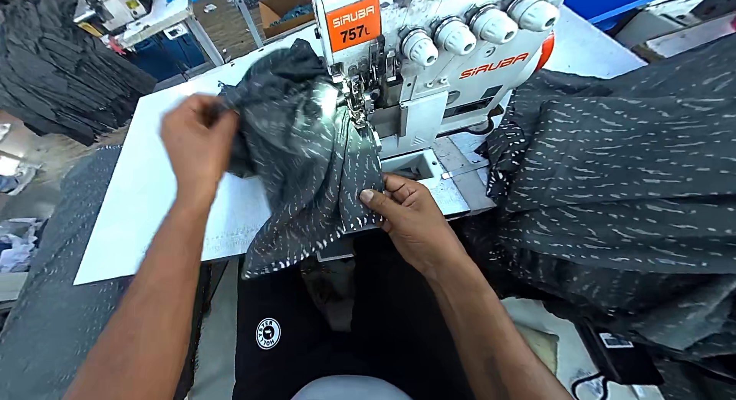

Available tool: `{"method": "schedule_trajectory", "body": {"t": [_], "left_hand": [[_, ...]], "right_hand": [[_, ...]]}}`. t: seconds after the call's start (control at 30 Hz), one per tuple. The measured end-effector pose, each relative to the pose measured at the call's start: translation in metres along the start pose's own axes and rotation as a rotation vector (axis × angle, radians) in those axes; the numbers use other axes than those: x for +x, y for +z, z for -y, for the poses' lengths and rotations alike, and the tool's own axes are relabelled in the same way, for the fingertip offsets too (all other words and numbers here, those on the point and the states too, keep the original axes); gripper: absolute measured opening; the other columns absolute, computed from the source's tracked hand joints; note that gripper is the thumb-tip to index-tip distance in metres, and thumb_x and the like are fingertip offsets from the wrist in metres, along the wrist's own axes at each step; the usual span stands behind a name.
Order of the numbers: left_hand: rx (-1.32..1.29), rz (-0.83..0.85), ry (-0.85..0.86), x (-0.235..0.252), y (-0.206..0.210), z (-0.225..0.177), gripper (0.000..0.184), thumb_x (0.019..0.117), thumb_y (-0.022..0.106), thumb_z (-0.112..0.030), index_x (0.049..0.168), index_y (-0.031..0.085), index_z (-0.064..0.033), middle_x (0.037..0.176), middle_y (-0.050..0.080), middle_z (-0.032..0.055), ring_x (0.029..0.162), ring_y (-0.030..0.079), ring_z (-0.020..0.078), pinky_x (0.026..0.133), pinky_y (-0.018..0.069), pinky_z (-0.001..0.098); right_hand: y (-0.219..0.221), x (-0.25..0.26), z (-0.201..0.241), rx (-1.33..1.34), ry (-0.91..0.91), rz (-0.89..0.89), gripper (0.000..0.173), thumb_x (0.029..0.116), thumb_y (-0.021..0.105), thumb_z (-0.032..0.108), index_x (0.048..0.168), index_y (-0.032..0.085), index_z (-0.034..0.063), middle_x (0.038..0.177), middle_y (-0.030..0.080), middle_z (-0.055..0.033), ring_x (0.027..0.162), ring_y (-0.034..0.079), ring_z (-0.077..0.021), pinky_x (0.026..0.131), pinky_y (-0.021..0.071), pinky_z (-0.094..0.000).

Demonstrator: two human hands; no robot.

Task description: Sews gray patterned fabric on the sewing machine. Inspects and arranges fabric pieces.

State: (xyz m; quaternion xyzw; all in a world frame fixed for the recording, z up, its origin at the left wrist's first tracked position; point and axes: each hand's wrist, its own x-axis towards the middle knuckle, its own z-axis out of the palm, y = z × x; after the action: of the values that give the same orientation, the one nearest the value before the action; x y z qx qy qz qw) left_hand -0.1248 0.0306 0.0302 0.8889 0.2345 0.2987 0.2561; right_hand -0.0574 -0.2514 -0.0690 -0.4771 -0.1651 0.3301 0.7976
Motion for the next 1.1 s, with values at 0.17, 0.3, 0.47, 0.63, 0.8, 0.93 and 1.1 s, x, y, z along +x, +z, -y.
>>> {"method": "schedule_trajectory", "body": {"t": [0.17,0.3,0.47,0.63,0.8,0.93,1.1], "left_hand": [[0.347,-0.059,0.353,0.018,-0.019,-0.035,0.066,0.0905,0.059,-0.005,0.152,0.039,0.0057,0.160,0.017,0.0405,0.148,0.025,0.0542,0.119,0.0309,0.0621],[0.059,0.290,0.460,-0.031,0.031,-0.056,0.034,0.1054,0.044,-0.016,0.127,0.068,-0.0059,0.128,0.066,0.0120,0.121,0.062,0.0220,0.102,0.0518,0.0429],[0.114,0.335,0.481,-0.001,0.047,-0.017,0.033,0.0982,0.047,-0.004,0.122,0.069,-0.0050,0.147,0.055,0.0162,0.142,0.048,0.0295,0.118,0.0395,0.0483],[-0.044,0.259,0.463,-0.065,0.051,-0.070,0.033,0.0989,0.048,-0.005,0.123,0.070,-0.0048,0.126,0.066,0.0075,0.118,0.062,0.0182,0.100,0.0535,0.0367],[-0.029,0.298,0.473,-0.068,0.064,-0.064,0.034,0.1014,0.045,-0.006,0.120,0.073,-0.0095,0.131,0.065,0.0046,0.123,0.057,0.0199,0.104,0.0470,0.0370],[-0.052,0.298,0.527,-0.053,0.068,-0.051,0.037,0.1015,0.043,-0.006,0.121,0.074,-0.0091,0.131,0.066,0.0048,0.126,0.057,0.0194,0.108,0.0457,0.0366],[-0.067,0.360,0.587,-0.013,0.075,-0.033,0.037,0.1042,0.041,-0.010,0.123,0.073,-0.0098,0.134,0.066,0.0048,0.130,0.056,0.0201,0.113,0.0411,0.0398]], "right_hand": [[0.003,0.002,0.000,-0.057,-0.018,-0.029,0.019,0.1005,0.060,0.002,0.116,0.069,-0.0007,0.096,0.072,-0.0131,0.082,0.070,-0.0161,0.075,0.0608,-0.0316],[0.003,0.000,0.002,0.013,0.007,-0.010,0.019,0.1002,0.059,0.003,0.117,0.069,-0.0004,0.099,0.073,-0.0143,0.085,0.072,-0.0176,0.077,0.0623,-0.0348],[-0.001,-0.006,0.005,-0.050,0.012,-0.029,0.018,0.1029,0.057,0.008,0.117,0.069,0.0030,0.098,0.073,-0.0109,0.080,0.071,-0.0161,0.071,0.0618,-0.0333],[0.000,-0.009,0.004,-0.033,0.016,-0.038,0.019,0.1045,0.057,0.010,0.117,0.068,0.0008,0.098,0.072,-0.0140,0.083,0.072,-0.0195,0.073,0.0628,-0.0371],[0.004,-0.013,0.010,-0.036,-0.001,-0.029,0.020,0.1059,0.053,0.009,0.115,0.068,-0.0008,0.100,0.072,-0.0155,0.085,0.073,-0.0218,0.076,0.0644,-0.0414],[0.006,-0.011,0.013,-0.033,-0.010,-0.033,0.021,0.1073,0.049,0.008,0.114,0.067,-0.0014,0.101,0.072,-0.0157,0.082,0.074,-0.0235,0.075,0.0653,-0.0416],[0.016,0.015,0.023,-0.041,-0.006,-0.090,0.023,0.1092,0.046,0.010,0.108,0.063,-0.0047,0.093,0.074,-0.0189,0.075,0.076,-0.0251,0.070,0.0662,-0.0386]]}}
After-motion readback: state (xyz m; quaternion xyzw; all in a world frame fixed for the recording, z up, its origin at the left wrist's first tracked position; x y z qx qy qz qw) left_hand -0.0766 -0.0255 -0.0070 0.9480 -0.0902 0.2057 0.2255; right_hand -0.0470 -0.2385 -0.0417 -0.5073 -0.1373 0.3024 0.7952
